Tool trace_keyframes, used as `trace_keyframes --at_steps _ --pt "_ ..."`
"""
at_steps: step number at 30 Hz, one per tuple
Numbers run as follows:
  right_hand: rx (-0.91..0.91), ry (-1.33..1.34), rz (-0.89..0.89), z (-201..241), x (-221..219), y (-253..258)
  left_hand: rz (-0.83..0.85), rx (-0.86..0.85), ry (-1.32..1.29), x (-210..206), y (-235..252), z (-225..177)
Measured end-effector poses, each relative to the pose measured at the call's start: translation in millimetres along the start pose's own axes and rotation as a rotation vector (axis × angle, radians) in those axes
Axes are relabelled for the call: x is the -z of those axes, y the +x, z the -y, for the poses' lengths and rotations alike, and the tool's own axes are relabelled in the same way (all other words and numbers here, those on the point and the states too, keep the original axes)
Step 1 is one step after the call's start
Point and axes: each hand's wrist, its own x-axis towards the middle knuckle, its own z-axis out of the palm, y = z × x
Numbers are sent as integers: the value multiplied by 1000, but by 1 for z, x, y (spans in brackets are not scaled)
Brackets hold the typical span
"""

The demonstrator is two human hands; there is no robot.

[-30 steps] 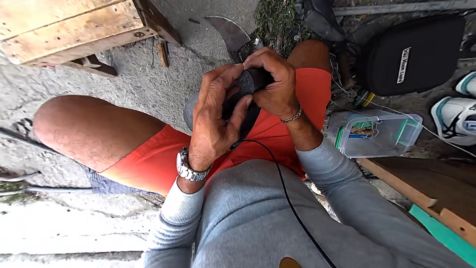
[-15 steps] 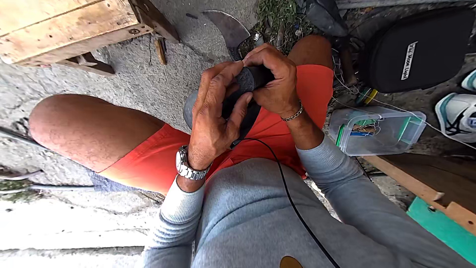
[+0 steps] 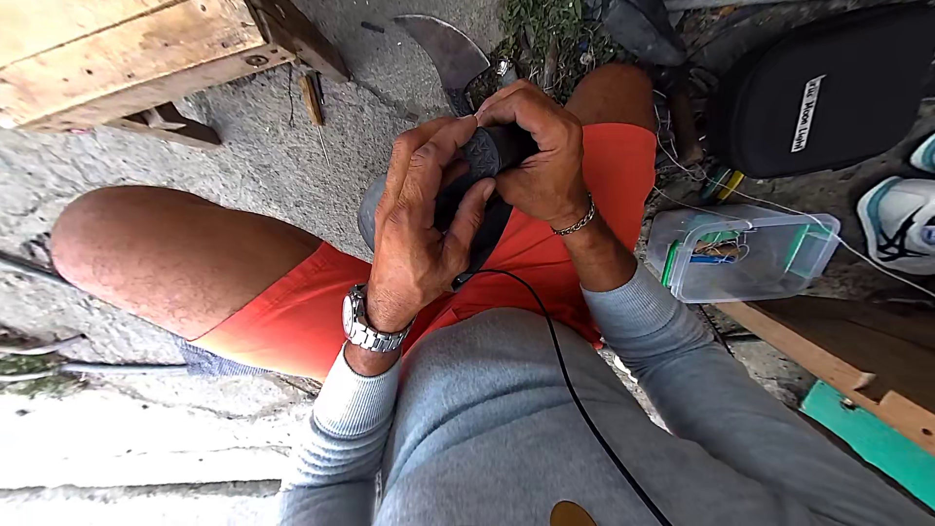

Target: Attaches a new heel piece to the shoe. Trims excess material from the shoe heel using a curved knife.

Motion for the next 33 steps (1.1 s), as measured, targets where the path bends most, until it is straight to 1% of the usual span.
trace_keyframes --at_steps 20,33 --pt "25 -4 -2 1 0 -1 -2 9 11 0 -1 -2" --pt "4 16 -2 4 0 0 19 21 36 1 3 -6"
